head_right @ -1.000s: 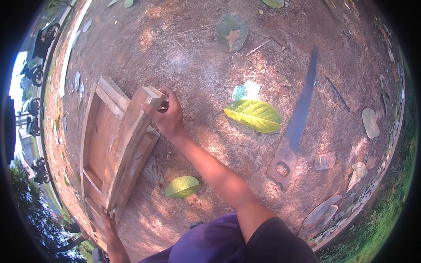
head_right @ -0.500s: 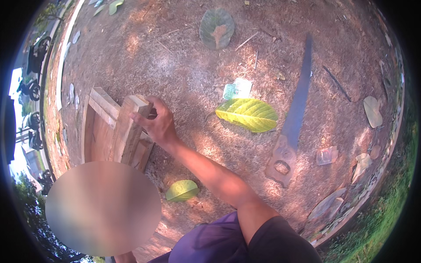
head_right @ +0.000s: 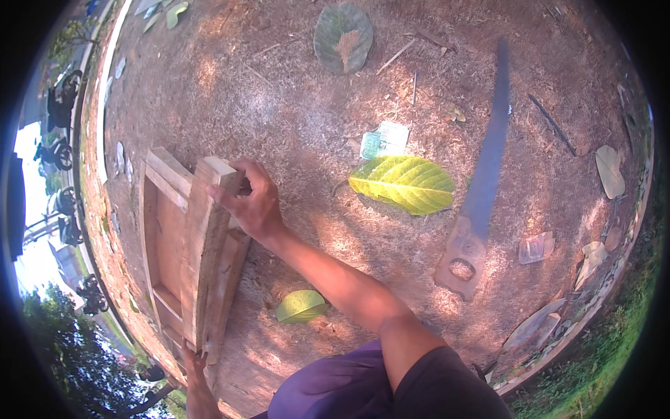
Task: The person uses a hand saw to cut a long wooden plank resting on a wooden frame. After cutting, the person lifts the plank and places it aside.
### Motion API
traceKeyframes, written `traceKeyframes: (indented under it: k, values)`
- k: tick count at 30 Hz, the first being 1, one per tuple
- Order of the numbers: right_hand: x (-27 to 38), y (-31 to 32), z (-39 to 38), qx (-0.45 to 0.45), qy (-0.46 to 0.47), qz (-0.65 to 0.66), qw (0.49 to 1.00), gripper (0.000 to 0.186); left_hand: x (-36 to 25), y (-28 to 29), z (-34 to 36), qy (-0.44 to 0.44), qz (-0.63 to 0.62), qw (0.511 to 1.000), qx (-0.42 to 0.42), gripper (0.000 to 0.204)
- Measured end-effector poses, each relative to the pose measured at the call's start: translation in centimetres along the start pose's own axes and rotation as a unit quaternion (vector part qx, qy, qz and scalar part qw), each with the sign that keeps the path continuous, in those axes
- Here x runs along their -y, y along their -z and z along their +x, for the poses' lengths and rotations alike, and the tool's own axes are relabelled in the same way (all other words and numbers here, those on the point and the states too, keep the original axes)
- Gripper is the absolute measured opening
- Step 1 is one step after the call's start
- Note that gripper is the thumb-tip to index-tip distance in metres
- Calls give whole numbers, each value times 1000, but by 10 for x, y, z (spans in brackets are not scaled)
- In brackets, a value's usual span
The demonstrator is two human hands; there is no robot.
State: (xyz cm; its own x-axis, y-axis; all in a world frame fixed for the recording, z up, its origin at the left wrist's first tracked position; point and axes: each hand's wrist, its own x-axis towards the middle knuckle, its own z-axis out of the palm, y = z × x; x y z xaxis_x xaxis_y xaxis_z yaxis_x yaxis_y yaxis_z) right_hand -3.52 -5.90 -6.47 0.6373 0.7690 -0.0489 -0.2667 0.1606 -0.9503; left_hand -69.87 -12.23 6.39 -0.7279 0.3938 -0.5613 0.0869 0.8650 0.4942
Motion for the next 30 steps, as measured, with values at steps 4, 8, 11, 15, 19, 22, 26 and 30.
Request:
traceKeyframes:
  k: [4,8,11,15,19,22,26,30]
  values:
    - [16,1,-1,-2,-45,56,997,77,-8,-5,-15,14,40,999,-3,102]
    - [9,10,1,15,-50,51,997,82,-21,-60,-73,-30,78,996,3,107]
    - [13,14,1,22,-46,51,997,82,-23,-75,-104,-102,166,981,16,109]
    - [14,12,1,31,-36,57,997,78,-20,-66,-101,-228,321,919,23,110]
    - [16,11,2,40,-21,24,999,73,-9,-39,-79,-380,495,782,19,107]
    - [18,11,2,33,-70,93,993,72,-8,-44,-80,-357,479,801,38,106]
    - [15,16,4,55,-67,81,993,69,-12,-67,-94,-277,351,893,57,103]
    - [19,13,6,59,-28,45,997,66,-10,-36,-76,-238,166,950,117,102]
